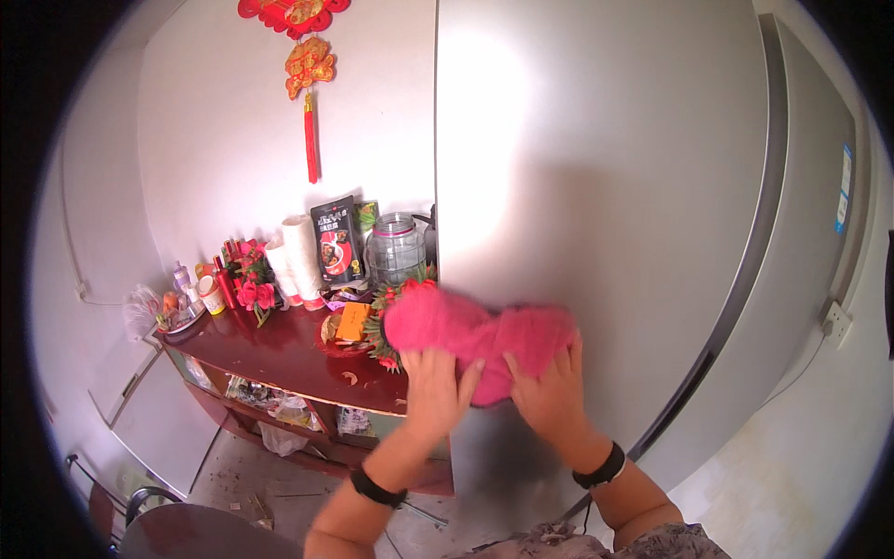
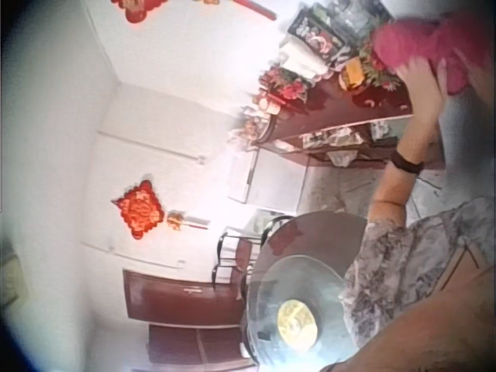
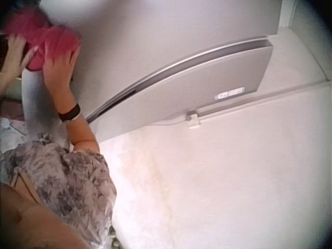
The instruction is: The person wipes the exterior doors and handles of a silver refrigerator with a pink cloth.
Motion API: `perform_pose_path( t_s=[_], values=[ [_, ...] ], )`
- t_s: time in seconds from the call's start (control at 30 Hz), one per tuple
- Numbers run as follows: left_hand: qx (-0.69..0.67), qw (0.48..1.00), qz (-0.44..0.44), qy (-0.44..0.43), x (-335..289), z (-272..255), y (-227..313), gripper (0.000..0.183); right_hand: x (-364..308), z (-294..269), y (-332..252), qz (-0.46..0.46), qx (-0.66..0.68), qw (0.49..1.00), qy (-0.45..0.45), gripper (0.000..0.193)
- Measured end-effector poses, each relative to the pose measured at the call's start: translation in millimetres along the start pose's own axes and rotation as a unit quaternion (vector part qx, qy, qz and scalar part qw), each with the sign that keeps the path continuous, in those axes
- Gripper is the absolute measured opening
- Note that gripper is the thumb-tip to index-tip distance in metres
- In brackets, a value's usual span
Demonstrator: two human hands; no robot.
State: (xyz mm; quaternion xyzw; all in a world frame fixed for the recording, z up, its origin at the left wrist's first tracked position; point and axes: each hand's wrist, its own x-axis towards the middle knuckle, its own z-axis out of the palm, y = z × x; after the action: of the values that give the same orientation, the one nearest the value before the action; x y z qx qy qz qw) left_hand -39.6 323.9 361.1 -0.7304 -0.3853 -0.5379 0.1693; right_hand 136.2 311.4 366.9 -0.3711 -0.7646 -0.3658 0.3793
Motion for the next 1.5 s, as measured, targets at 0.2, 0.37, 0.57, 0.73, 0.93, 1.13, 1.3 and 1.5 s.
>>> perform_pose_path(
  t_s=[0.2,0.37,0.57,0.73,0.93,1.13,1.3,1.5],
  values=[
    [0.138,0.965,0.189,0.117,160.8,-42.7,13.8,0.038,110.8,-44.5,25.8,0.056,-0.018,0.994,0.093,0.062],
    [0.136,0.930,0.269,0.212,267.6,-54.9,25.8,0.048,199.5,-75.5,76.2,-0.025,-0.092,0.960,0.262,0.062],
    [-0.150,0.964,0.133,0.172,286.3,-68.3,16.6,0.053,268.4,-105.5,86.9,-0.086,-0.097,0.965,0.226,0.058],
    [-0.320,0.939,-0.023,0.122,243.7,-53.6,-14.3,0.058,259.1,-88.7,66.3,-0.166,-0.166,0.946,0.222,0.053],
    [-0.208,0.968,-0.126,0.060,105.0,-18.6,-11.7,0.052,176.9,-51.9,37.4,-0.234,-0.016,0.968,0.091,0.047],
    [-0.232,0.950,-0.207,0.018,-27.7,34.2,-13.2,0.049,65.6,-21.9,14.7,-0.193,0.053,0.977,-0.074,0.039],
    [-0.254,0.916,-0.309,0.031,-143.0,83.9,-21.5,0.048,-30.9,25.4,-18.1,-0.196,0.080,0.959,-0.187,0.029],
    [-0.267,0.897,-0.350,0.031,-231.7,113.0,-10.1,0.050,-116.9,53.7,-37.3,-0.213,0.160,0.946,-0.186,0.031]
  ],
)
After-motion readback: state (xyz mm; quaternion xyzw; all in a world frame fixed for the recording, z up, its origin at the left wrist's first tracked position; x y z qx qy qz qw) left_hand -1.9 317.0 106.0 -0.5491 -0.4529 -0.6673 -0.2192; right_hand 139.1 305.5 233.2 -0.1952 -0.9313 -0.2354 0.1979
